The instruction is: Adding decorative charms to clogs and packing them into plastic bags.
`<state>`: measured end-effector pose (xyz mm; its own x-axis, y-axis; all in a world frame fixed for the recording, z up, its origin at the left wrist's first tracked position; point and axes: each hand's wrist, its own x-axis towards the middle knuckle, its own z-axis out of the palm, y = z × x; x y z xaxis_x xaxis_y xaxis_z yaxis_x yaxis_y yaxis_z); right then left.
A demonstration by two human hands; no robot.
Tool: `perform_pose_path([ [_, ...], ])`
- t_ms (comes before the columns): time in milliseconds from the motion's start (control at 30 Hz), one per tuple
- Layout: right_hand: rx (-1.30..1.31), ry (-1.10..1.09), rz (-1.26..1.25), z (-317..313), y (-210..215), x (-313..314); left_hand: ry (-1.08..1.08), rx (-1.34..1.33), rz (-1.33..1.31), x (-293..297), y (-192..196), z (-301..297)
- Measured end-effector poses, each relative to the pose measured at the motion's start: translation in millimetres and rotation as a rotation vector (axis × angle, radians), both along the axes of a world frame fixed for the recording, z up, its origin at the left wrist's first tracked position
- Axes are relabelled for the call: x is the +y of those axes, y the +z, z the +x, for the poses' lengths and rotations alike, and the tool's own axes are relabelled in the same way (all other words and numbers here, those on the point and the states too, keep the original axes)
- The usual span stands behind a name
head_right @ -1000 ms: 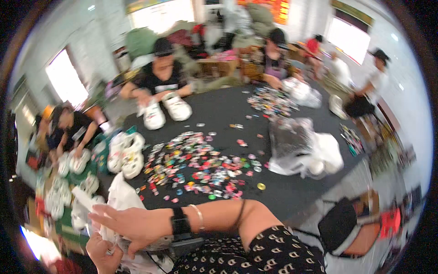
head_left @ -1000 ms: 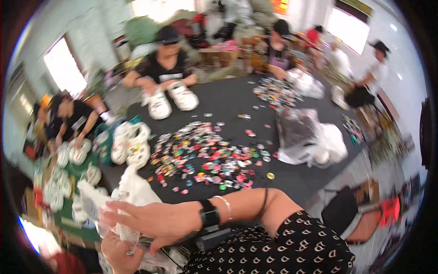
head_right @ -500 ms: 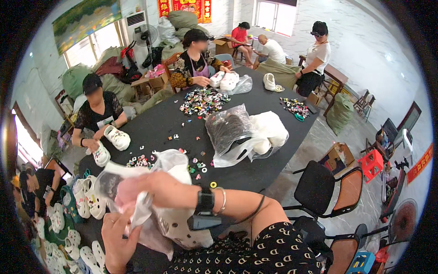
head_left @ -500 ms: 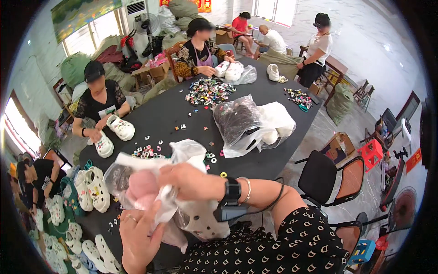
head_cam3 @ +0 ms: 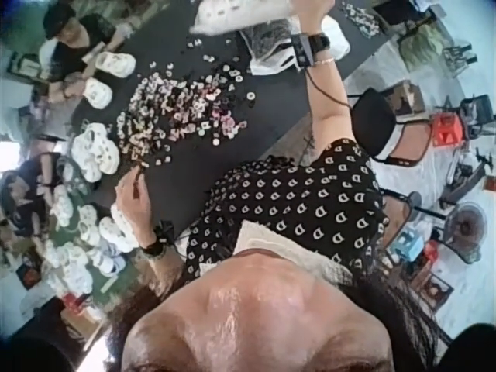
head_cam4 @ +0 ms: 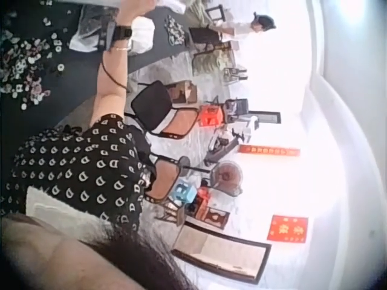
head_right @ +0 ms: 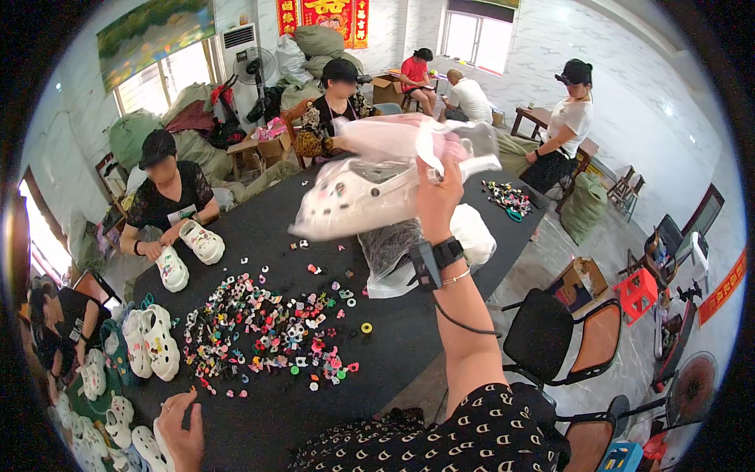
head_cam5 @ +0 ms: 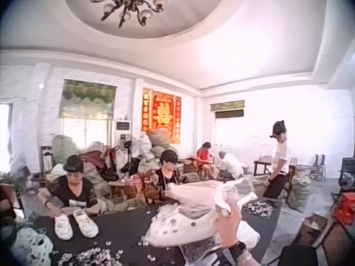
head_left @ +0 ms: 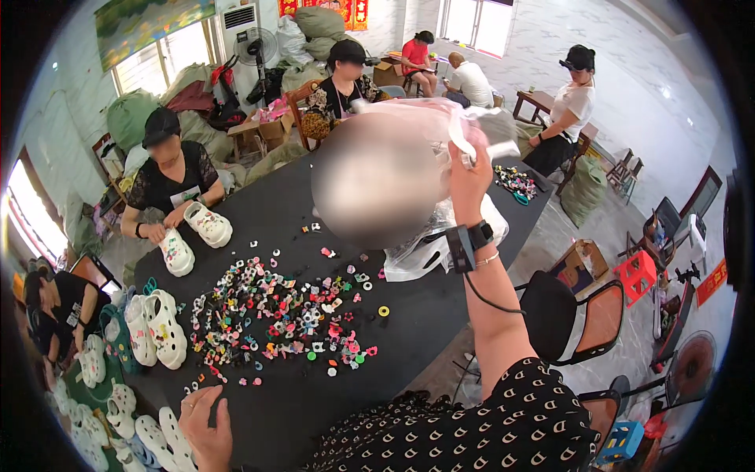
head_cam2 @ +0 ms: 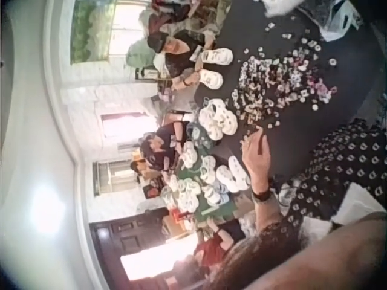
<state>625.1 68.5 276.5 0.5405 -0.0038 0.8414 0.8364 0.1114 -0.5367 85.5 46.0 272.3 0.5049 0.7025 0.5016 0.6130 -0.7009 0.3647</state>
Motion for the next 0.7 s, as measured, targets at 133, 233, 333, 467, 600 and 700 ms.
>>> perform_pose_path([
  [133, 0.124, -0.182, -0.464, 43.3, -108.6, 23.4, 0.055, 0.021, -0.065, -4.7, -15.7, -15.0],
  [233, 0.363, -0.047, -0.714, 58.3, -195.2, 24.1, 0.082, 0.028, -0.16, -6.9, -28.8, -20.9],
  [333, 0.707, 0.215, -0.71, 27.3, -197.6, 26.7, 0.101, 0.008, -0.212, -9.0, -39.9, -26.5],
  [467, 0.613, 0.146, -0.66, 29.6, -214.9, 33.6, 0.128, 0.046, -0.269, -12.3, -39.7, -31.8],
  [600, 0.488, 0.139, -0.672, 42.3, -238.8, 50.0, 0.181, 0.033, -0.285, -11.8, -64.9, -62.2],
  [700, 0.515, 0.222, -0.673, 77.1, -262.6, 33.9, 0.27, 0.002, -0.329, -16.6, -77.8, -89.1],
])
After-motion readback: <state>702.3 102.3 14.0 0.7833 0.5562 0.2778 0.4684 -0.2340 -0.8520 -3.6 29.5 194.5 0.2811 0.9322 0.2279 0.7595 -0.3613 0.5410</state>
